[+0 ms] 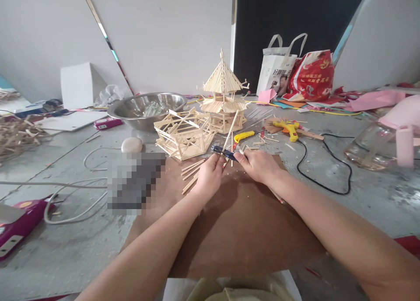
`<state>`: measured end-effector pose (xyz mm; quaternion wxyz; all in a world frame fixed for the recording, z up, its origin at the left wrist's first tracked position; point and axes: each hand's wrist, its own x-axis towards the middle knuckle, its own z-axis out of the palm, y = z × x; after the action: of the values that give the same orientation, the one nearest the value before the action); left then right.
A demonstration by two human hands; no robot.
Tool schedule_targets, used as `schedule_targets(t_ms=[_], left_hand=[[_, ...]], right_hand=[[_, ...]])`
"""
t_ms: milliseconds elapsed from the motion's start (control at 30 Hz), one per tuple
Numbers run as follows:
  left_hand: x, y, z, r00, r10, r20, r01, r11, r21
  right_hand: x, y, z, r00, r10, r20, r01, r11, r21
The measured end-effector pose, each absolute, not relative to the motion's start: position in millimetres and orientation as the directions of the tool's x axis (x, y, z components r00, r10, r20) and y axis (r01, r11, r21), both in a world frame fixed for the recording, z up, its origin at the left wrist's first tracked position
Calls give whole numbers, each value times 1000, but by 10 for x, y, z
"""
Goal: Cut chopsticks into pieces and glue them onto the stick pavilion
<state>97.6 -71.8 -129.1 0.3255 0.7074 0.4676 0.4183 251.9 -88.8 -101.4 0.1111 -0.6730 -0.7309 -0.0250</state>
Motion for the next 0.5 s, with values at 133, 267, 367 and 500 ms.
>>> schedule_targets(t_ms=[133, 267, 367, 500], left_hand=[[979, -714, -1301, 205, 945, 257, 368, -317, 874], [984, -705, -1319, 197, 950, 242, 336, -298, 894], [986, -695, -1335, 193, 954, 227, 316, -280, 907], [988, -702, -1329, 206, 956, 209, 316, -267, 910]], right_hand=[[2522, -869, -1018, -85, 978, 192, 988, 108, -110], [2530, -856, -1015, -95, 980, 176, 987, 116, -112], [2533, -853, -1014, -92, 982, 165, 987, 112, -117], [2539, -851, -1011, -102, 980, 169, 985, 123, -121]])
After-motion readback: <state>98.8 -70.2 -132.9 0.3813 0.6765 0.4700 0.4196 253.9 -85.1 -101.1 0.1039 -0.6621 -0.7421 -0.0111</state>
